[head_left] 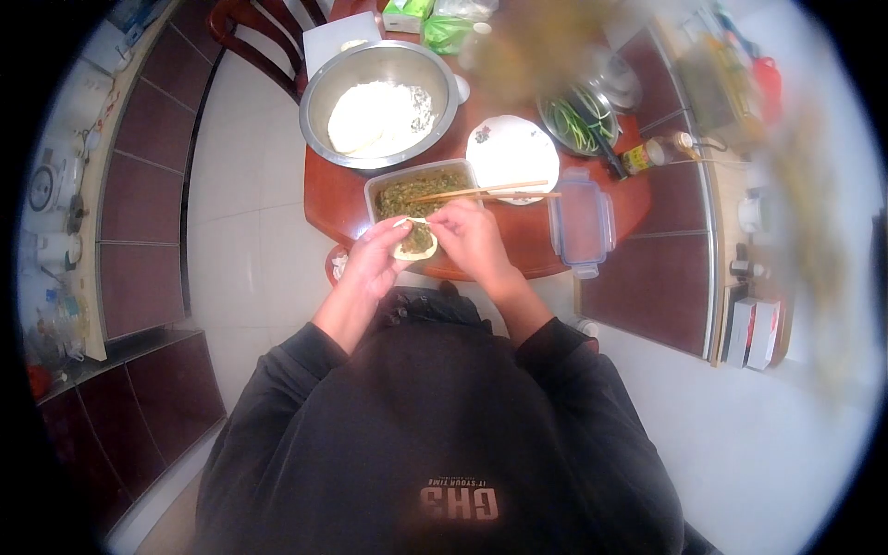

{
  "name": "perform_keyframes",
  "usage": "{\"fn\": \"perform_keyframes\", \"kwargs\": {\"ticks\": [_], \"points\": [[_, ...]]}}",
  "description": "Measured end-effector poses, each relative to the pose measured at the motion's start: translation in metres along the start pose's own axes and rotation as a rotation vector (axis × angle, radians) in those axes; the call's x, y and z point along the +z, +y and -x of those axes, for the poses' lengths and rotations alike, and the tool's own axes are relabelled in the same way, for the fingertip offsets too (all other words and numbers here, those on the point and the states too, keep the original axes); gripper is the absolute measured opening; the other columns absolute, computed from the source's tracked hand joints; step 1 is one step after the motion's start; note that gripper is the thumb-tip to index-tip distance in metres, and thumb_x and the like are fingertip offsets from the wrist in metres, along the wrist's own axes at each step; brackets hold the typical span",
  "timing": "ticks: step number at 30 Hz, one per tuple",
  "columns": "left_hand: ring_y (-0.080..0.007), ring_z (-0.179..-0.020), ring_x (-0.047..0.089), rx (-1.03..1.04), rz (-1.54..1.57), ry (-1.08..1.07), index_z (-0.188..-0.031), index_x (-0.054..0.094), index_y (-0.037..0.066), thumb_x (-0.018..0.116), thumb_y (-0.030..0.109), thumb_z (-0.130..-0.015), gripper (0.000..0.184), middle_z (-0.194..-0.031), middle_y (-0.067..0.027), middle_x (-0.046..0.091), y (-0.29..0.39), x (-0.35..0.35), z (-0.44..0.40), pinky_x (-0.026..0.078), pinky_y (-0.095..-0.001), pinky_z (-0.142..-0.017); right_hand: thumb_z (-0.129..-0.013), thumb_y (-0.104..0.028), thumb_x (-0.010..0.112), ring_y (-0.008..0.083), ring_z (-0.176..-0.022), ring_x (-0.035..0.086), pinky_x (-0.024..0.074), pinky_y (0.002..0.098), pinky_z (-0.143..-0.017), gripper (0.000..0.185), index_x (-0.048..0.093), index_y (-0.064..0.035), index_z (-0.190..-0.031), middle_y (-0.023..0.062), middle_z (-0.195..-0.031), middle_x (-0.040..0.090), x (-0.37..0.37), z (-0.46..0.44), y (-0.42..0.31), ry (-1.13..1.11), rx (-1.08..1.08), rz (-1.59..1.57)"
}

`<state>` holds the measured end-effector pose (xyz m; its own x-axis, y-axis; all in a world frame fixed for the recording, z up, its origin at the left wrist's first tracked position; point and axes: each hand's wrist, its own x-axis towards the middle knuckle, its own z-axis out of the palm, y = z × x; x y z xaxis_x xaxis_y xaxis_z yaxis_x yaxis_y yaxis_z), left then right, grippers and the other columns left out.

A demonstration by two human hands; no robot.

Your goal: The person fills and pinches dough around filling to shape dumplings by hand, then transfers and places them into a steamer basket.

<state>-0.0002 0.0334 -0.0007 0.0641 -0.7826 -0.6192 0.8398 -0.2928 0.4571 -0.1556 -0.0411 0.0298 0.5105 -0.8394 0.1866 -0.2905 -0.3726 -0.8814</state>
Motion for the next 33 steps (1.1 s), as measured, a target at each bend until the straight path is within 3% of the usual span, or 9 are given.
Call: {"fn": "perform_keyframes", "kwargs": {"ticks": [5,8,14,17,23,26,30,32,33], "points": [[-0.019,-0.092,0.062,0.046,-0.195,0.027,-0.109,0.061,0.0,0.059,0.003,-0.087,0.022,-0.102,-0.0103,0.064,-0.003,-0.001,-0.003,0.053,-0.0311,-0.077,-0.074,-0.002,0.067,0.0299,-0.077,0.062,0.05,0.0354,-0.069,0.008,0.066,0.0008,-0.082,0.0144,-0.082,0.062,-0.001,-0.005,0.001,-0.095,-0.204,0.071],[-0.0168,-0.091,0.061,0.067,-0.306,0.0,-0.111,0.062,0.0,0.057,0.002,-0.087,0.024,-0.101,-0.0089,0.064,-0.002,-0.002,-0.003,0.052,-0.0289,-0.075,-0.075,-0.002,0.066,0.0313,-0.077,0.062,0.0499,0.0366,-0.069,0.009,0.066,0.0014,-0.083,0.0152,-0.082,0.062,-0.004,-0.007,-0.007,-0.175,-0.079,0.048],[-0.0143,-0.088,0.061,0.172,-0.45,-0.071,-0.112,0.061,-0.001,0.054,0.0,-0.088,0.025,-0.1,-0.008,0.064,0.001,0.004,0.0,0.051,-0.0261,-0.073,-0.075,-0.001,0.064,0.0324,-0.076,0.062,0.0493,0.038,-0.069,0.009,0.065,0.0022,-0.084,0.0166,-0.08,0.063,0.003,-0.009,0.003,-0.13,0.083,-0.138],[-0.0132,-0.085,0.061,0.224,-0.351,0.01,-0.113,0.058,0.0,0.055,0.0,-0.088,0.026,-0.096,-0.0063,0.064,0.0,0.014,0.005,0.051,-0.0248,-0.07,-0.074,0.0,0.065,0.0319,-0.075,0.062,0.0492,0.0373,-0.068,0.008,0.065,0.0021,-0.082,0.0164,-0.078,0.062,-0.004,-0.012,0.001,-0.129,-0.039,0.027],[-0.0105,-0.084,0.06,0.214,-0.263,0.036,-0.11,0.057,0.002,0.061,0.005,-0.086,0.025,-0.097,-0.0048,0.063,-0.002,-0.003,-0.002,0.05,-0.0224,-0.066,-0.074,-0.001,0.066,0.0318,-0.072,0.059,0.0482,0.0379,-0.067,0.006,0.064,0.0021,-0.078,0.0146,-0.076,0.059,-0.004,-0.011,0.003,-0.1,-0.1,0.016],[-0.0114,-0.085,0.06,0.235,-0.359,0.04,-0.106,0.06,0.001,0.064,0.007,-0.085,0.022,-0.1,-0.0062,0.063,-0.001,0.001,0.001,0.049,-0.0231,-0.071,-0.076,-0.001,0.065,0.0248,-0.067,0.059,0.0486,0.0323,-0.062,0.005,0.063,0.0022,-0.08,0.0126,-0.075,0.058,-0.001,-0.013,0.003,-0.061,-0.309,0.056],[-0.0151,-0.092,0.059,0.402,-0.561,0.023,-0.101,0.064,-0.001,0.066,0.008,-0.083,0.02,-0.104,-0.0089,0.062,-0.007,-0.001,-0.003,0.047,-0.0257,-0.082,-0.074,0.0,0.065,0.0324,-0.073,0.059,0.0481,0.0384,-0.067,0.008,0.063,0.002,-0.081,0.0144,-0.076,0.059,-0.003,-0.014,-0.008,-0.148,-0.164,-0.006],[-0.0128,-0.09,0.059,0.46,-0.642,-0.003,-0.1,0.065,0.0,0.066,0.008,-0.085,0.017,-0.11,-0.0062,0.06,-0.01,-0.006,-0.008,0.049,-0.0244,-0.076,-0.075,0.0,0.065,0.0327,-0.074,0.06,0.0483,0.0384,-0.068,0.008,0.063,0.0022,-0.082,0.0147,-0.076,0.059,0.001,-0.013,-0.009,-0.142,-0.018,-0.114],[-0.0117,-0.088,0.059,0.489,-0.683,-0.015,-0.099,0.065,0.001,0.066,0.008,-0.086,0.015,-0.113,-0.0048,0.059,-0.01,-0.008,-0.009,0.051,-0.0237,-0.073,-0.075,0.0,0.065,0.0326,-0.074,0.06,0.0484,0.0384,-0.068,0.007,0.063,0.0023,-0.081,0.0149,-0.077,0.06,0.001,-0.014,-0.008,-0.142,-0.07,-0.06]]}}
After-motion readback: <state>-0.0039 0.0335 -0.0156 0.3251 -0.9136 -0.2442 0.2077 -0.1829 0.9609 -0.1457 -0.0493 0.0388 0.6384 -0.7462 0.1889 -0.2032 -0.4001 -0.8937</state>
